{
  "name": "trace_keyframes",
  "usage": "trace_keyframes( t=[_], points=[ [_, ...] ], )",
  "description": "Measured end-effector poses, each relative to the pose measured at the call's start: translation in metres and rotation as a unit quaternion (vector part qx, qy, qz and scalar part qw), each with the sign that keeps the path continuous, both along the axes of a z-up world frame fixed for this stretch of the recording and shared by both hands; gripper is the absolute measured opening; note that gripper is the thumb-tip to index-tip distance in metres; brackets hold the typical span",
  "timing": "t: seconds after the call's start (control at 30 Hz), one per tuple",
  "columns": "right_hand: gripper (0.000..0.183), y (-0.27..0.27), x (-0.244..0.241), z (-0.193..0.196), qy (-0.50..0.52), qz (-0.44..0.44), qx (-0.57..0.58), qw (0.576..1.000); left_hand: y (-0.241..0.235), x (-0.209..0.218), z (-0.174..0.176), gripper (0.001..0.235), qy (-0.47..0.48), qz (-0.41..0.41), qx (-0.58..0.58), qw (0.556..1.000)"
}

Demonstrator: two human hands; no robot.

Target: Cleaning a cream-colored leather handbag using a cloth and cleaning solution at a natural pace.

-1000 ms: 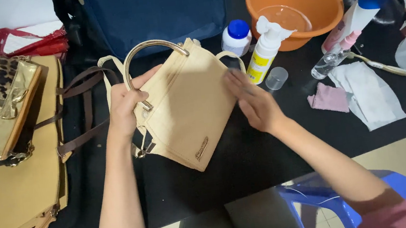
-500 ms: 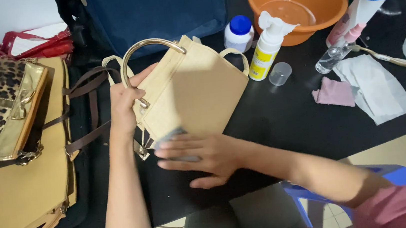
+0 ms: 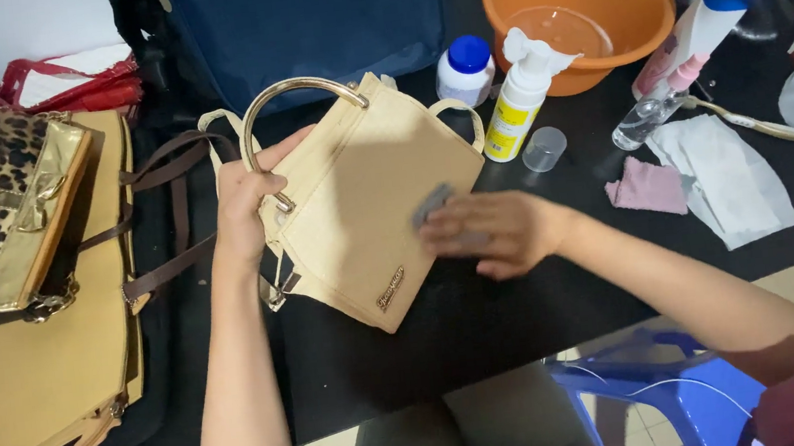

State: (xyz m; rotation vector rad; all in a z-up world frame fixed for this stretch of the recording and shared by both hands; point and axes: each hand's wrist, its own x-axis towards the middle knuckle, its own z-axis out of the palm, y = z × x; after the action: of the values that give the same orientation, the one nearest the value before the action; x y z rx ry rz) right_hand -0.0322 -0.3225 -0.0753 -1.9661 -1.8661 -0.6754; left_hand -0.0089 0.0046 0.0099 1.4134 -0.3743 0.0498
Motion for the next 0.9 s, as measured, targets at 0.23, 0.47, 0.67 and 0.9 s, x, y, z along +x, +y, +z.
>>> trace_keyframes(
  t=[0.23,0.47,0.67,0.9],
  points=[
    [0.062,0.014,0.017,0.023,0.02,-0.202,0.046,0.978,-0.002,-0.005,0.006,0.068,-0.012,0.007,0.028,0.999],
    [0.07,0.096,-0.021,0.015,0.0,-0.173,0.076,0.982,0.0,0.0,-0.001,0.067,-0.01,0.012,0.017,1.0],
    [0.072,0.101,-0.098,0.038,0.164,-0.057,-0.068,0.982,0.007,0.003,-0.006,0.063,0.004,-0.008,0.069,0.998],
    [0.055,0.004,-0.066,0.025,0.142,-0.066,-0.03,0.987,0.009,0.003,-0.006,0.065,0.016,-0.002,0.054,0.998]
  ],
)
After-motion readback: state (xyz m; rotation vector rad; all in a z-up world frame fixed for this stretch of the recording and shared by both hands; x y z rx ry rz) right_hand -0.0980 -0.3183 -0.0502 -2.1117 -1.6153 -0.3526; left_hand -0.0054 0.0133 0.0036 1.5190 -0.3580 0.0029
